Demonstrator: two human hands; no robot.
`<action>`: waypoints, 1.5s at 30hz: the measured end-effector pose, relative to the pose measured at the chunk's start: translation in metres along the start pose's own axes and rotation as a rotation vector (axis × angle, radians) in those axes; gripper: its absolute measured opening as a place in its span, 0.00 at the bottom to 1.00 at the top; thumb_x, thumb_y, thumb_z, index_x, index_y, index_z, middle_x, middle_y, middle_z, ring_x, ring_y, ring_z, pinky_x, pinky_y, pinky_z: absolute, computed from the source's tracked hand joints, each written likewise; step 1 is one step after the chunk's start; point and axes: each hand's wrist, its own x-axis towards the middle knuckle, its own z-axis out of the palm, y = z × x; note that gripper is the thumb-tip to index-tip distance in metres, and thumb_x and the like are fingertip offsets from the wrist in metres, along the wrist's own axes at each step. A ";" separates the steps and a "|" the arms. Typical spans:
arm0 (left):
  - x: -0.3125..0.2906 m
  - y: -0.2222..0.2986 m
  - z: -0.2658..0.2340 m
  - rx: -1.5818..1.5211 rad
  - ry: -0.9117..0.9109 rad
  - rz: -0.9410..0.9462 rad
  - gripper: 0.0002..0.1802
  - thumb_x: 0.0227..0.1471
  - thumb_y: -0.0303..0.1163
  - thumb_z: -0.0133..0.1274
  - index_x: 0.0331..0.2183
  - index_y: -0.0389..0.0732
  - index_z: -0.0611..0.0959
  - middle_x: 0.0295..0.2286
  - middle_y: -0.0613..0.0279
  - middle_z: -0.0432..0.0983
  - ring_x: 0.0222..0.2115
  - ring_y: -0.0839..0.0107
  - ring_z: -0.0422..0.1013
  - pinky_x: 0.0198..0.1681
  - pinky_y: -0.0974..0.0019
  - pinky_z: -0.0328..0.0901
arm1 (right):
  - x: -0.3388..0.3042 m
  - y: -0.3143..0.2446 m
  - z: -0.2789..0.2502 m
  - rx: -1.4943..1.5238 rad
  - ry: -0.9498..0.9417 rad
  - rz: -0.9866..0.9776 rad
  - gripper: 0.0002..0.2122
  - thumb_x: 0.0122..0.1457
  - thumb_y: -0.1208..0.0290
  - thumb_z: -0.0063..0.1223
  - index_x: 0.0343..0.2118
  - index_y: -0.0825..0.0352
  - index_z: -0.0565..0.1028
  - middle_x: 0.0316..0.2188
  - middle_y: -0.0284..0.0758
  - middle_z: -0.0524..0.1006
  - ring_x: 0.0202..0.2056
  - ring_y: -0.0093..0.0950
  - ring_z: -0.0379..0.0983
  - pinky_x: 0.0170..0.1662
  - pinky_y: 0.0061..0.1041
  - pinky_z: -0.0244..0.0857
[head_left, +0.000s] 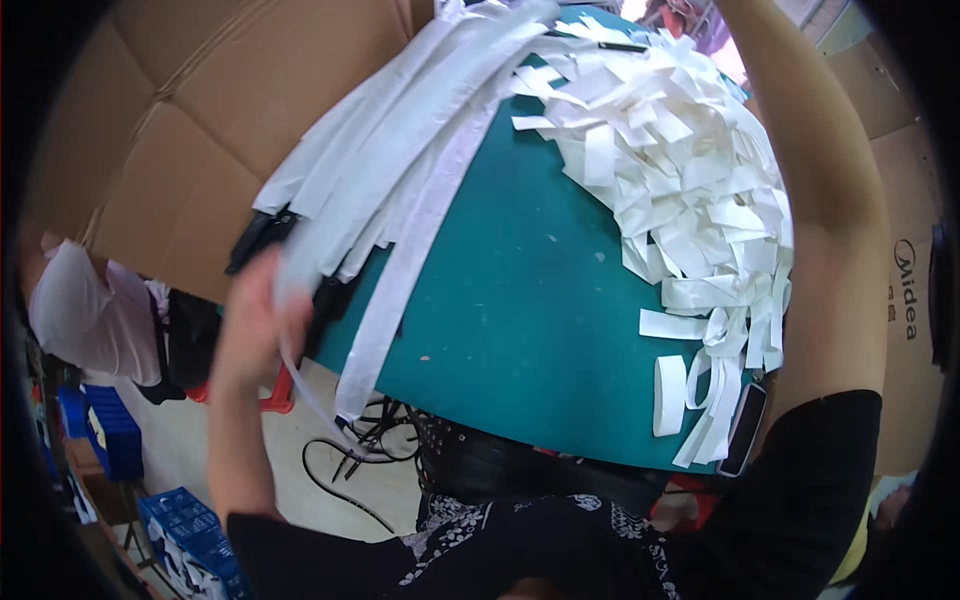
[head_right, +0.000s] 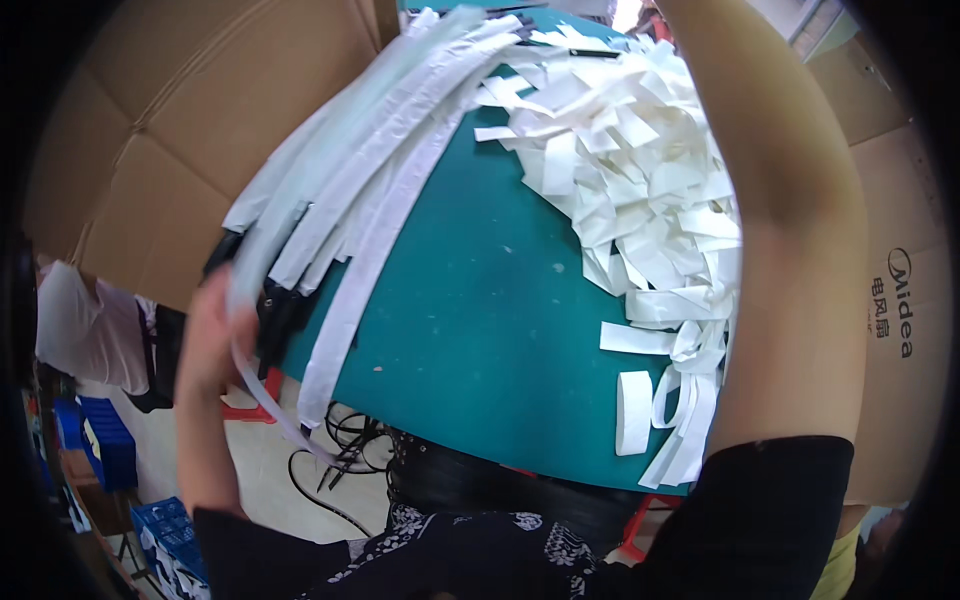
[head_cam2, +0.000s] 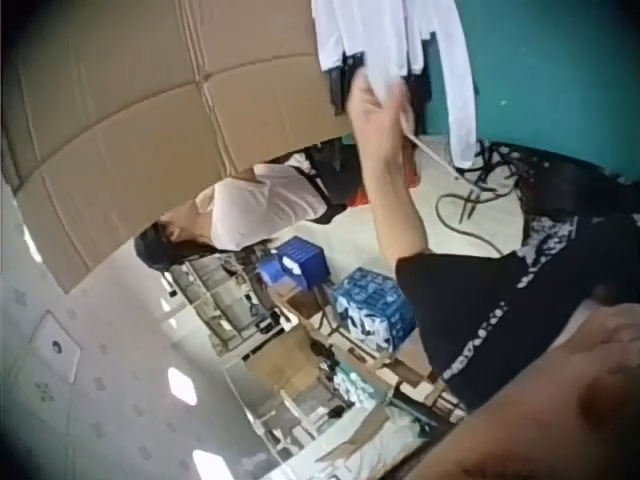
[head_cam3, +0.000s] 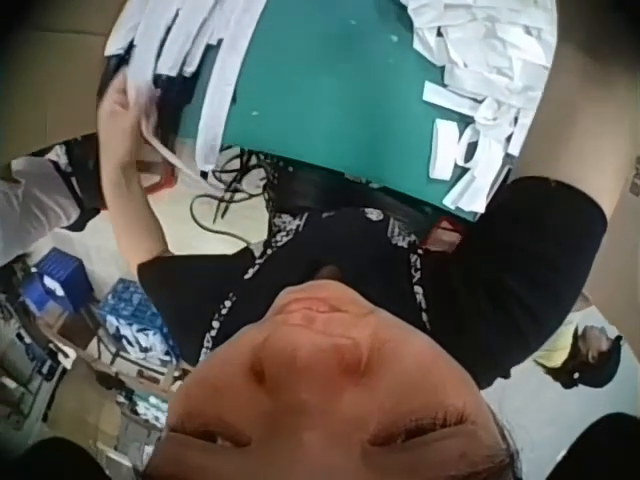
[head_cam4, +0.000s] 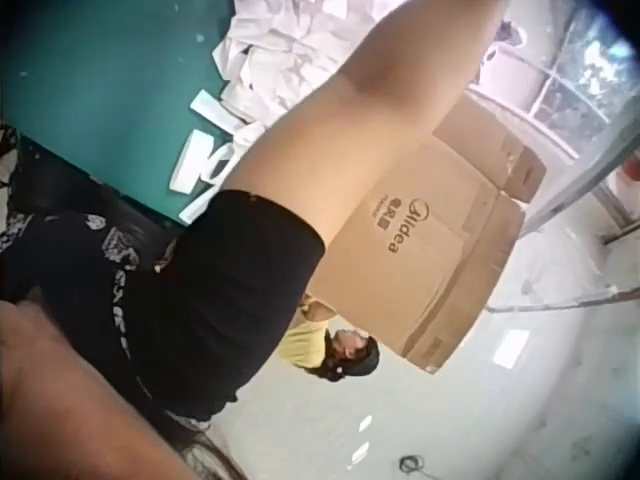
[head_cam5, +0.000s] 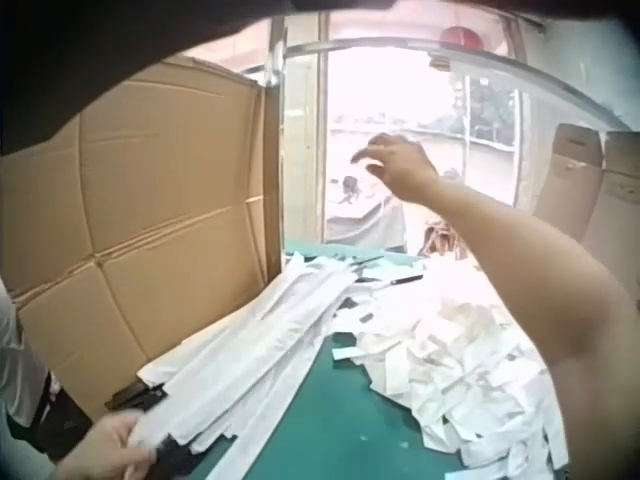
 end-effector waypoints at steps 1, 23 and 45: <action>0.051 0.014 0.001 0.087 0.029 0.020 0.13 0.45 0.38 0.54 0.28 0.42 0.70 0.14 0.76 0.60 0.11 0.87 0.56 0.12 0.82 0.51 | -0.005 0.014 -0.010 0.381 -0.097 0.202 0.16 0.49 0.71 0.50 0.43 0.56 0.69 0.39 0.39 0.71 0.42 0.37 0.67 0.46 0.32 0.59; 0.299 -0.020 0.070 1.533 0.422 0.926 0.29 0.52 0.52 0.39 0.54 0.52 0.61 0.50 0.57 0.60 0.49 0.58 0.61 0.51 0.48 0.51 | -0.409 -0.155 -0.037 -0.306 -0.504 1.066 0.08 0.49 0.64 0.51 0.25 0.62 0.76 0.22 0.36 0.75 0.27 0.36 0.71 0.30 0.32 0.64; 0.211 -0.018 0.400 0.599 0.164 0.747 0.14 0.44 0.36 0.51 0.28 0.34 0.78 0.25 0.49 0.73 0.30 0.57 0.69 0.36 0.60 0.64 | -0.404 -0.185 0.058 0.166 -0.056 1.102 0.09 0.48 0.60 0.52 0.26 0.59 0.76 0.19 0.34 0.75 0.25 0.34 0.72 0.27 0.31 0.64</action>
